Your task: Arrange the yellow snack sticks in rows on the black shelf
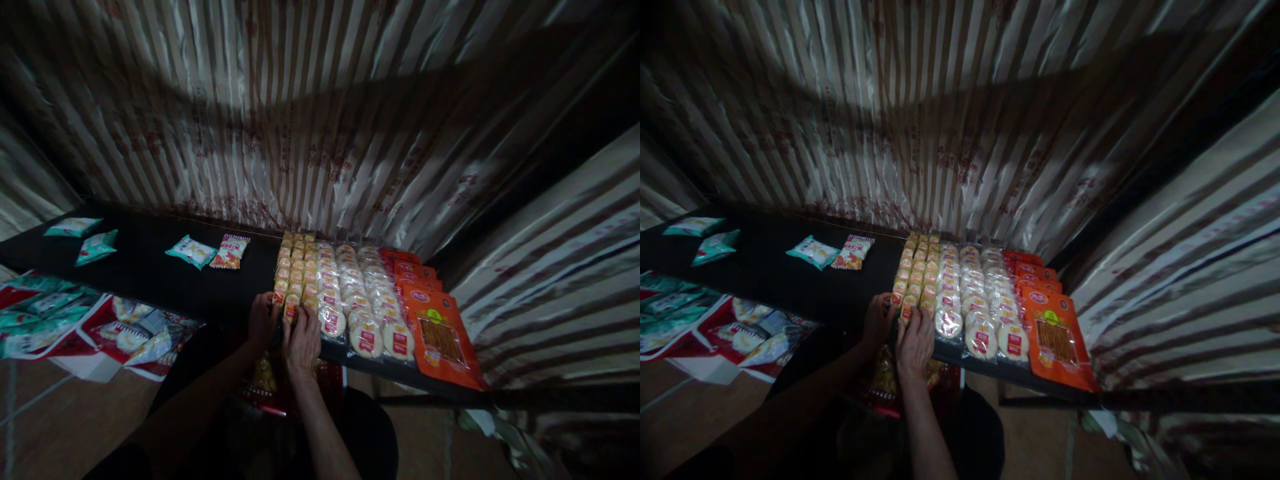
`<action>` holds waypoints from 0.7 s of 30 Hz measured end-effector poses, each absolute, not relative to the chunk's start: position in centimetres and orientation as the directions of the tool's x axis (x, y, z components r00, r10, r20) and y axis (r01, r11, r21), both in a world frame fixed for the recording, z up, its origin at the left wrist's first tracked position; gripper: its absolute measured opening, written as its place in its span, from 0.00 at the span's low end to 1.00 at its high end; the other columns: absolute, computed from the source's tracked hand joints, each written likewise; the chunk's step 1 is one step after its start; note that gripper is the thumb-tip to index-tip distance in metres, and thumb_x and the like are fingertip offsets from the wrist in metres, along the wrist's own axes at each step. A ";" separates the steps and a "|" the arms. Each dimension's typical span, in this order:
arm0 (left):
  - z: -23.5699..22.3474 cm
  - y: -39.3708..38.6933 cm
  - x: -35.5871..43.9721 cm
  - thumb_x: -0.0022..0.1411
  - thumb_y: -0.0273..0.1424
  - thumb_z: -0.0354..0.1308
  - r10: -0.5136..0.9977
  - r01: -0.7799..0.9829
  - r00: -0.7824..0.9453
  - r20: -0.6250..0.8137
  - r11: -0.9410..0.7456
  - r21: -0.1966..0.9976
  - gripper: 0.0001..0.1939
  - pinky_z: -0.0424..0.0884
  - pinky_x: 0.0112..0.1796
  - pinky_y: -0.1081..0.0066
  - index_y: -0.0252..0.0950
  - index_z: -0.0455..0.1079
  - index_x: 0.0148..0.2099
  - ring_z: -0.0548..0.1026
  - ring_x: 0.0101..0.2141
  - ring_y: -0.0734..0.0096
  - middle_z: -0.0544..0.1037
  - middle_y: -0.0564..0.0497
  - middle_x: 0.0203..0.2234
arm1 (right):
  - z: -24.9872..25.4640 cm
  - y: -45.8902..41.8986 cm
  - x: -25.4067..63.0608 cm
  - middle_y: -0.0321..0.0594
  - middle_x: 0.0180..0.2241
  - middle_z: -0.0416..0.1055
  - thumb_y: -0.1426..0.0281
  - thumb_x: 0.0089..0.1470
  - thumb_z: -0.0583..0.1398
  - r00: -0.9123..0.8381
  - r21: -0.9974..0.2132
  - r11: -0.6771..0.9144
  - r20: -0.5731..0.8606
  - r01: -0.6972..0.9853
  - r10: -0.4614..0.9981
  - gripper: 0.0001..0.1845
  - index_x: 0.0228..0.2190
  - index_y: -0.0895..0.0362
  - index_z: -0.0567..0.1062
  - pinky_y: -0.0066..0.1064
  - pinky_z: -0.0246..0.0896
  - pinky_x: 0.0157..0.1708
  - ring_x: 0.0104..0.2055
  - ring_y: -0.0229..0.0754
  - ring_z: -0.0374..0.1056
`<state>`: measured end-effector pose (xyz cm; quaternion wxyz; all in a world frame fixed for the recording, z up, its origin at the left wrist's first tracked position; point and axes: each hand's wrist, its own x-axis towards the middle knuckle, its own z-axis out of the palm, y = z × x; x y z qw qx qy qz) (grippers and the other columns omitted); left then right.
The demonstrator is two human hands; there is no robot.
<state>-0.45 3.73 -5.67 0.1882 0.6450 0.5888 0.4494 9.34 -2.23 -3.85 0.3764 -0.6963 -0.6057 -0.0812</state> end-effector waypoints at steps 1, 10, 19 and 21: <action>-5.7 3.7 -0.5 0.59 0.27 0.51 0.927 0.591 -0.097 0.361 -0.238 0.771 0.08 0.69 0.38 0.64 0.34 0.65 0.42 0.70 0.36 0.65 0.71 0.47 0.33 | -3.9 -2.3 9.4 0.53 0.49 0.64 0.63 0.59 0.50 0.270 -0.432 0.004 0.571 0.902 0.776 0.20 0.48 0.61 0.68 0.43 0.58 0.50 0.53 0.50 0.58; -5.8 3.7 -0.4 0.60 0.28 0.50 0.917 0.605 -0.091 0.389 -0.260 0.753 0.08 0.69 0.39 0.64 0.35 0.64 0.42 0.69 0.35 0.65 0.71 0.47 0.33 | -3.6 -2.4 10.7 0.54 0.51 0.61 0.63 0.59 0.50 0.370 -0.447 -0.111 0.548 0.888 0.750 0.22 0.50 0.61 0.68 0.43 0.58 0.50 0.54 0.51 0.56; -5.5 3.5 -0.5 0.59 0.29 0.51 0.910 0.618 -0.120 0.398 -0.245 0.747 0.10 0.69 0.39 0.65 0.35 0.64 0.44 0.69 0.35 0.67 0.70 0.47 0.34 | -3.9 -2.7 10.8 0.53 0.52 0.61 0.64 0.60 0.50 0.352 -0.483 -0.041 0.575 0.875 0.739 0.20 0.50 0.58 0.68 0.45 0.59 0.50 0.55 0.50 0.56; -5.6 3.5 -0.5 0.60 0.29 0.50 0.898 0.624 -0.134 0.419 -0.252 0.740 0.11 0.69 0.39 0.65 0.34 0.64 0.45 0.69 0.35 0.66 0.70 0.46 0.34 | -3.9 -3.4 10.7 0.54 0.52 0.61 0.65 0.60 0.50 0.343 -0.495 -0.005 0.596 0.869 0.726 0.19 0.50 0.59 0.68 0.44 0.59 0.50 0.55 0.49 0.56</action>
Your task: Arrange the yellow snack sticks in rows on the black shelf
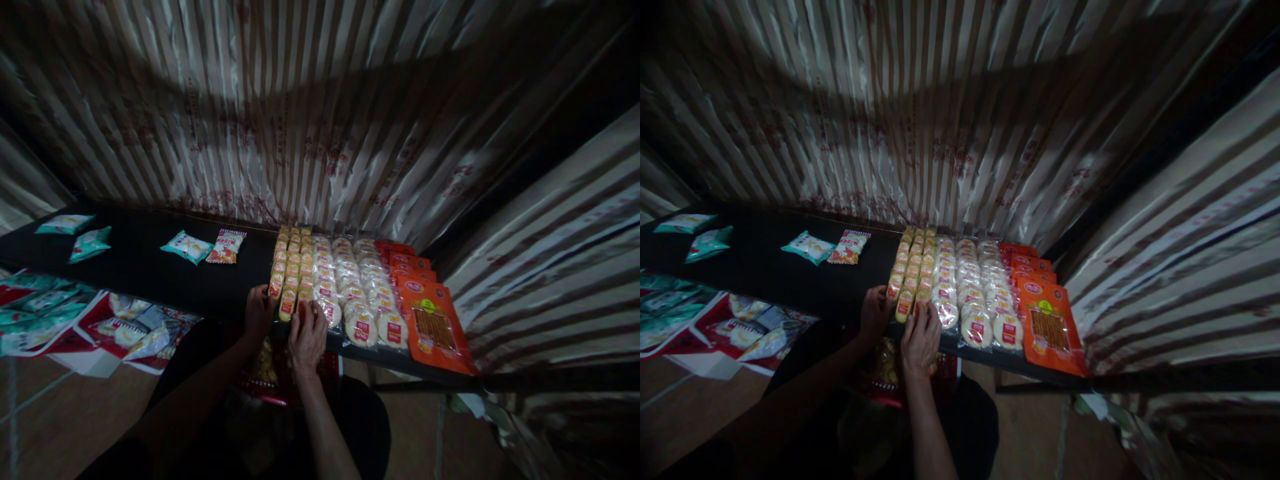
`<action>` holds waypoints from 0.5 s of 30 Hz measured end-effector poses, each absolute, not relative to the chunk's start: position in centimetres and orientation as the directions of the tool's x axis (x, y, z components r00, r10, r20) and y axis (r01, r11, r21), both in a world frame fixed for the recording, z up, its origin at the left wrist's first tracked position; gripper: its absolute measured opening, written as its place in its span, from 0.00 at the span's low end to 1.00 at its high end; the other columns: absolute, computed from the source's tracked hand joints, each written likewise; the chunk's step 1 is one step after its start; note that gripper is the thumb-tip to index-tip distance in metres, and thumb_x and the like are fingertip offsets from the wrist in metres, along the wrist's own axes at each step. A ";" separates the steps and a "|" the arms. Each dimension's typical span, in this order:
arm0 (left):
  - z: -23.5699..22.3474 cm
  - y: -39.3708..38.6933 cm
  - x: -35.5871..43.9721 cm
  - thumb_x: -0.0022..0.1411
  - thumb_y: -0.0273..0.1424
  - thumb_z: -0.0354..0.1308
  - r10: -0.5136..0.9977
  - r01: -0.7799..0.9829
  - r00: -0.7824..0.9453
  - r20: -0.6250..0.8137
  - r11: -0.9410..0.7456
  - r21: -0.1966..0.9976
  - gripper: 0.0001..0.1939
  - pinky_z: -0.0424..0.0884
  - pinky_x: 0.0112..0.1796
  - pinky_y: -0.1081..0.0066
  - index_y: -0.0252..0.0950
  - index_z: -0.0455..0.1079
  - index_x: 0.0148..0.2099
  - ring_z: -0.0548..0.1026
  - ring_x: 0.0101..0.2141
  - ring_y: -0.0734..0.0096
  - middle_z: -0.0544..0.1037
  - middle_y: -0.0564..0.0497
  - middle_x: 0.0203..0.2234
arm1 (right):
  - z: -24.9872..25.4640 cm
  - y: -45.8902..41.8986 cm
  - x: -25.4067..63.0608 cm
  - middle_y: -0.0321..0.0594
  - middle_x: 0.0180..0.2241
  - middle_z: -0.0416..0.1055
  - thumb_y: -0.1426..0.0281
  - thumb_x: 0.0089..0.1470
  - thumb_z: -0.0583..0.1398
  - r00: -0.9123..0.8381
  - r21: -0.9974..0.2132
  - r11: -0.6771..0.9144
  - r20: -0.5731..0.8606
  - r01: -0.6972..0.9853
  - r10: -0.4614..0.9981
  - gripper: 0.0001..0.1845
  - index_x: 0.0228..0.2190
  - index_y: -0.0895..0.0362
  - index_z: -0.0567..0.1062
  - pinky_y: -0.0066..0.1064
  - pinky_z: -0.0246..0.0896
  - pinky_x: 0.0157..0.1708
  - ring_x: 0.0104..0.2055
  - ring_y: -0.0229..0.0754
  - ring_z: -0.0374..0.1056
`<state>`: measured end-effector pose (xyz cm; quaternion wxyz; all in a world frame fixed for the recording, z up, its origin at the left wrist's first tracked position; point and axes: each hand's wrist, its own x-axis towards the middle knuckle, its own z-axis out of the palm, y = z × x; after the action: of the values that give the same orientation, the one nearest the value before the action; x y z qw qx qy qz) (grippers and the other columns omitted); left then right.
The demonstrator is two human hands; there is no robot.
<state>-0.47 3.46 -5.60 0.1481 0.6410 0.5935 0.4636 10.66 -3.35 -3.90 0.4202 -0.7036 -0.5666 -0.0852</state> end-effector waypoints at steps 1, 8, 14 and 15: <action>-5.6 3.4 -0.5 0.60 0.29 0.49 0.893 0.627 -0.142 0.426 -0.252 0.737 0.11 0.69 0.39 0.64 0.33 0.64 0.45 0.69 0.36 0.66 0.70 0.46 0.34 | -4.0 -3.8 10.5 0.54 0.51 0.62 0.66 0.60 0.50 0.338 -0.502 0.018 0.608 0.865 0.718 0.19 0.49 0.59 0.68 0.44 0.59 0.50 0.55 0.49 0.56; -5.3 3.3 -0.8 0.59 0.25 0.44 0.884 0.636 -0.173 0.435 -0.237 0.734 0.12 0.68 0.42 0.63 0.33 0.65 0.43 0.70 0.38 0.64 0.71 0.44 0.36 | -7.1 -8.1 9.1 0.49 0.41 0.69 0.71 0.60 0.48 0.272 -0.549 0.163 0.624 0.820 0.732 0.15 0.43 0.61 0.71 0.38 0.60 0.46 0.47 0.43 0.63; -5.5 1.7 -1.5 0.60 0.24 0.42 0.879 0.630 -0.168 0.447 -0.253 0.734 0.11 0.68 0.43 0.63 0.35 0.65 0.39 0.70 0.39 0.65 0.71 0.44 0.35 | -10.8 -9.6 8.5 0.43 0.35 0.72 0.73 0.59 0.47 0.119 -0.536 0.233 0.542 0.812 0.832 0.15 0.37 0.59 0.73 0.32 0.61 0.40 0.41 0.40 0.66; -5.6 1.1 -1.7 0.61 0.25 0.41 0.884 0.629 -0.146 0.445 -0.264 0.731 0.11 0.68 0.42 0.64 0.35 0.65 0.39 0.70 0.38 0.65 0.72 0.45 0.35 | -11.2 -9.5 8.4 0.43 0.34 0.72 0.74 0.59 0.47 0.119 -0.542 0.207 0.505 0.815 0.855 0.15 0.37 0.59 0.73 0.32 0.62 0.39 0.39 0.40 0.67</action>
<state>-1.66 1.11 -5.57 0.1346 0.6393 0.5917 0.4722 8.42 -9.54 -11.21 0.4046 -0.6292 -0.6632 0.0247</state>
